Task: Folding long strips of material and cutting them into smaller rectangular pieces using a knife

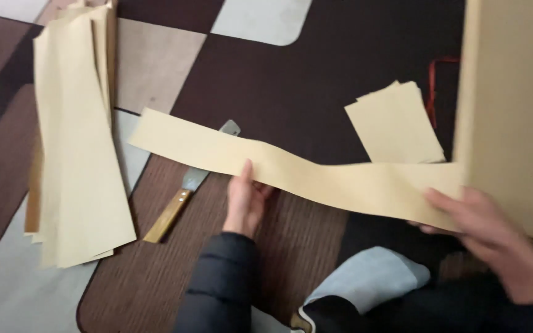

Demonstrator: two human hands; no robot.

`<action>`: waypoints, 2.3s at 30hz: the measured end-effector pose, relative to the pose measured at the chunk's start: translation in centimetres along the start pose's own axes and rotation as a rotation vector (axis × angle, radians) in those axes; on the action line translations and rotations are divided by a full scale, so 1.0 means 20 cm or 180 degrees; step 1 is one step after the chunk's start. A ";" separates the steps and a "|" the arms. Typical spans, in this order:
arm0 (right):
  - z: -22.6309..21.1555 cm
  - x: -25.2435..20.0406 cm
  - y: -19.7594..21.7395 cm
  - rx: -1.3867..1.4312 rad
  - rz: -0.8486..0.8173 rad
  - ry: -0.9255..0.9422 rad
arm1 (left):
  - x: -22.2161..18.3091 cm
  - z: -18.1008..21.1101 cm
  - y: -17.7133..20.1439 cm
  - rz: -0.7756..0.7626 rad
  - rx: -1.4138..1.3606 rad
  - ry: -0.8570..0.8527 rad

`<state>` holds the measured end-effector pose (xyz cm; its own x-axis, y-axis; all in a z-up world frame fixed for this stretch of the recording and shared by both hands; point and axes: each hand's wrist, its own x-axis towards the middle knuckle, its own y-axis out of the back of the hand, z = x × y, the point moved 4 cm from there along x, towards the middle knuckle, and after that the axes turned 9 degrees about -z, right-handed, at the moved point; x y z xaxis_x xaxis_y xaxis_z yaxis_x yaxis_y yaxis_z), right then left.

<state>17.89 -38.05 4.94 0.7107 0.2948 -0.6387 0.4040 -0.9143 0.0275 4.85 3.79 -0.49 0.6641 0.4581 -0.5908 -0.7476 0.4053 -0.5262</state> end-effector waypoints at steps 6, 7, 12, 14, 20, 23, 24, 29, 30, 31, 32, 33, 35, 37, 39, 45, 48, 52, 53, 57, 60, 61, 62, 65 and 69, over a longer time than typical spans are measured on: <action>-0.02 -0.09 0.25 -0.0121 0.0070 -0.0381 | 0.11 0.56 0.11 0.0239 -0.0467 -0.0619; -0.03 -0.09 0.23 -0.0109 0.0071 -0.0387 | 0.16 0.65 0.16 0.0239 -0.0455 -0.0615; -0.16 -0.12 -0.07 -0.0206 0.0277 -0.0413 | 0.05 1.12 0.19 0.1103 0.0051 -0.2068; -0.15 -0.07 -0.23 -0.0331 0.0221 -0.0435 | 0.04 1.16 0.18 0.1165 0.1052 -0.2635; 0.28 0.40 -0.51 0.0560 -0.0313 -0.0067 | -0.07 0.49 -0.06 -0.1204 0.3939 -0.4552; 0.43 0.49 -0.48 0.0427 -0.0237 -0.0122 | -0.23 0.07 -0.14 -0.2143 0.5344 -0.4225; 0.48 0.52 -0.45 0.0281 -0.0146 -0.0101 | -0.27 -0.05 -0.15 -0.2397 0.5851 -0.3811; 0.14 0.22 -0.52 0.0265 0.0094 -0.0152 | -0.21 -0.24 -0.05 -0.2493 0.6298 -0.3394; 0.08 0.17 -0.53 0.0328 0.0243 -0.0185 | -0.22 -0.22 -0.06 -0.2378 0.6293 -0.3436; 0.11 0.19 -0.52 0.0332 0.0235 -0.0182 | -0.22 -0.24 -0.06 -0.2372 0.6301 -0.3437; 0.13 0.22 -0.51 0.0261 0.0259 -0.0139 | -0.21 -0.24 -0.06 -0.2221 0.6217 -0.3488; 0.16 0.24 -0.48 0.0186 0.0299 -0.0100 | -0.20 -0.27 -0.07 -0.2086 0.6116 -0.3533; 0.43 0.47 -0.33 0.0056 0.0235 -0.0031 | -0.19 -0.29 -0.07 -0.2027 0.6055 -0.3524; 0.51 0.54 -0.28 -0.0080 0.0155 0.0041 | -0.19 -0.31 -0.09 -0.1947 0.6000 -0.3517; 0.42 0.47 -0.33 -0.0156 0.0073 0.0049 | -0.21 -0.31 -0.12 -0.1970 0.5918 -0.3505; 0.42 0.48 -0.33 -0.0207 0.0011 0.0101 | -0.21 -0.33 -0.13 -0.2017 0.5816 -0.3554; 0.37 0.42 -0.35 -0.0166 0.0103 0.0047 | -0.22 -0.37 -0.15 -0.1914 0.5725 -0.3667; 0.32 0.38 -0.37 -0.0199 0.0045 0.0006 | -0.24 -0.36 -0.17 -0.1945 0.5690 -0.3593; 0.32 0.39 -0.36 -0.0268 0.0032 -0.0017 | -0.24 -0.36 -0.17 -0.1931 0.5713 -0.3602; 0.35 0.41 -0.35 -0.0270 0.0038 0.0003 | -0.23 -0.36 -0.15 -0.1926 0.5736 -0.3614; 0.36 0.42 -0.36 -0.0262 0.0049 0.0041 | -0.23 -0.36 -0.15 -0.1944 0.5726 -0.3569; 0.35 0.40 -0.36 -0.0261 0.0046 0.0044 | -0.23 -0.36 -0.15 -0.1942 0.5728 -0.3572; 0.34 0.39 -0.37 -0.0202 0.0020 0.0017 | -0.23 -0.36 -0.15 -0.1954 0.5707 -0.3540; 0.37 0.41 -0.37 -0.0109 -0.0022 0.0009 | -0.23 -0.35 -0.15 -0.1965 0.5679 -0.3503; 0.39 0.43 -0.36 -0.0081 0.0000 0.0028 | -0.22 -0.35 -0.15 -0.1977 0.5698 -0.3479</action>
<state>16.57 -31.04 -6.68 0.7157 0.2974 -0.6320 0.4186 -0.9069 0.0472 4.15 -5.09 -0.61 0.9735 -0.1038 0.2037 -0.1384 0.4413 0.8866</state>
